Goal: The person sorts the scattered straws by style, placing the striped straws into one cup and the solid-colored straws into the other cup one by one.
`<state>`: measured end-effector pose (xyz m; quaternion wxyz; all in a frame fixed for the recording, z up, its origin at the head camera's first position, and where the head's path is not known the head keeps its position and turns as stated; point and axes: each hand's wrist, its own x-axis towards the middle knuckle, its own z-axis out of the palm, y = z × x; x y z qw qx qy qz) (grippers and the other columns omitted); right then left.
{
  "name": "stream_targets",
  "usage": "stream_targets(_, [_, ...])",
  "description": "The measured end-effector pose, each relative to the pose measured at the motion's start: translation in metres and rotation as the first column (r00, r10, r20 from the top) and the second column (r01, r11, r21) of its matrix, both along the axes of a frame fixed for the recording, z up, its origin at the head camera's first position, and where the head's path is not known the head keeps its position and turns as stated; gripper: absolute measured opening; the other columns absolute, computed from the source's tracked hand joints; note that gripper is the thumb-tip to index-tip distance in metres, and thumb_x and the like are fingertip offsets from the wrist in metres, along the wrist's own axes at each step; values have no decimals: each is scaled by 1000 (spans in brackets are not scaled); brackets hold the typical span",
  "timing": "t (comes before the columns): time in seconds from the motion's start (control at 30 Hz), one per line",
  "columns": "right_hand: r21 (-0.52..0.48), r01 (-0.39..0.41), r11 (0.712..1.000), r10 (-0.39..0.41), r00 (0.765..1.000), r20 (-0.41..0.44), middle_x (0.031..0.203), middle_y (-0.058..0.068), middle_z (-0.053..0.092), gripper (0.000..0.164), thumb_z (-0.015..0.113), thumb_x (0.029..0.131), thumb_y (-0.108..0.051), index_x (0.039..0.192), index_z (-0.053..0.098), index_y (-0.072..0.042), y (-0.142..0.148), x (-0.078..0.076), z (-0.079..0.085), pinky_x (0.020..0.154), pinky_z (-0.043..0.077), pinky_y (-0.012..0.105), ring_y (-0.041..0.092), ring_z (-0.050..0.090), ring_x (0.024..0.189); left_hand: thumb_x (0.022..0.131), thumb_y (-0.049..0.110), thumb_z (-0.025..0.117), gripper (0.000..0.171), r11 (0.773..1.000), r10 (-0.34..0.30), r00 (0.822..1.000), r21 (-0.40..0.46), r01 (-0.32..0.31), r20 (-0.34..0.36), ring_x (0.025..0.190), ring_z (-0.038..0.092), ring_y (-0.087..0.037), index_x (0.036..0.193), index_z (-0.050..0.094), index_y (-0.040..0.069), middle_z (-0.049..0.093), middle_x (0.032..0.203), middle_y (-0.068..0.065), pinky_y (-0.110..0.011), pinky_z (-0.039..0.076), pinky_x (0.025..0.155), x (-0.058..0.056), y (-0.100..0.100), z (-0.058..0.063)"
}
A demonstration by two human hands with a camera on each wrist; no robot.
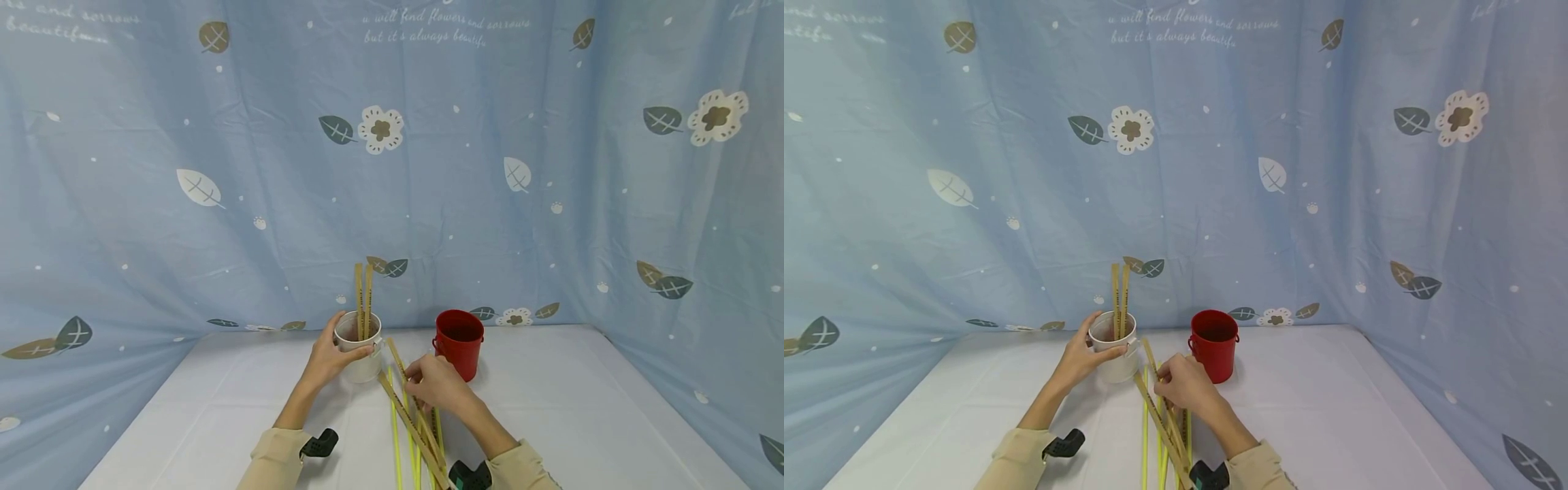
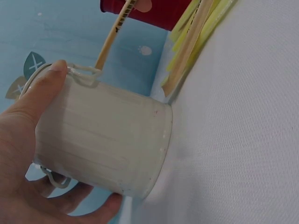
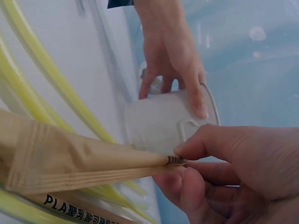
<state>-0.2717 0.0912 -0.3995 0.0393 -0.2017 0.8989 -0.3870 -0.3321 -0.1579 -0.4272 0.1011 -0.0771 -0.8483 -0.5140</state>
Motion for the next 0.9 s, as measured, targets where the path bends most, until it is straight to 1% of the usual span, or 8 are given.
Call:
stream_targets(0.17, [-7, 4, 1000, -4, 1000, -16, 74, 2, 67, 27, 64, 86, -6, 110, 72, 4, 1, 0, 1, 46, 52, 24, 30, 65, 51, 71, 46, 86, 106, 1000, 1, 1000, -2, -1, 4, 131, 50, -42, 155, 26, 24, 46, 145, -18, -54, 48, 97, 0, 0, 0])
stream_targets(0.37, [-1, 19, 1000, -19, 1000, -22, 78, 3, 69, 28, 64, 86, -7, 111, 73, 2, 2, -1, 2, 47, 52, 24, 29, 64, 51, 71, 46, 86, 106, 1000, 2, 1000, -2, -2, 0, 130, 51, -40, 155, 26, 24, 47, 145, -17, -53, 48, 97, -1, 0, 0])
stream_targets(0.47, [3, 25, 1000, -25, 1000, -19, 78, 3, 69, 29, 65, 86, -7, 112, 73, 2, 2, -1, 2, 47, 51, 24, 23, 61, 48, 72, 46, 86, 105, 1000, 1, 1000, -2, -1, 2, 130, 51, -39, 155, 26, 24, 47, 145, -17, -53, 48, 97, -1, 0, 0])
stream_targets(0.6, [10, 28, 1000, -28, 999, -31, 77, 2, 67, 28, 64, 86, -7, 111, 73, 1, 3, -2, 2, 46, 49, 23, 12, 53, 43, 72, 45, 86, 105, 1000, 1, 1000, 0, -1, 8, 131, 51, -39, 155, 26, 24, 46, 145, -17, -53, 48, 97, 0, -1, -1])
stream_targets(0.7, [18, 30, 999, -29, 997, -65, 76, 2, 68, 27, 63, 86, -7, 110, 74, 0, 3, -3, 2, 45, 48, 23, 8, 50, 42, 72, 45, 86, 105, 1000, 0, 1000, -1, 0, 13, 131, 50, -40, 156, 25, 24, 46, 146, -17, -53, 48, 96, 0, -1, -1])
stream_targets(0.9, [9, 66, 998, -63, 983, -174, 81, 4, 73, 26, 63, 85, -7, 107, 75, -1, 3, -5, 2, 50, 49, 21, 6, 56, 50, 72, 46, 86, 106, 1000, -3, 1000, 1, 3, 15, 131, 50, -40, 156, 25, 25, 45, 146, -17, -53, 49, 96, 0, -1, 0])
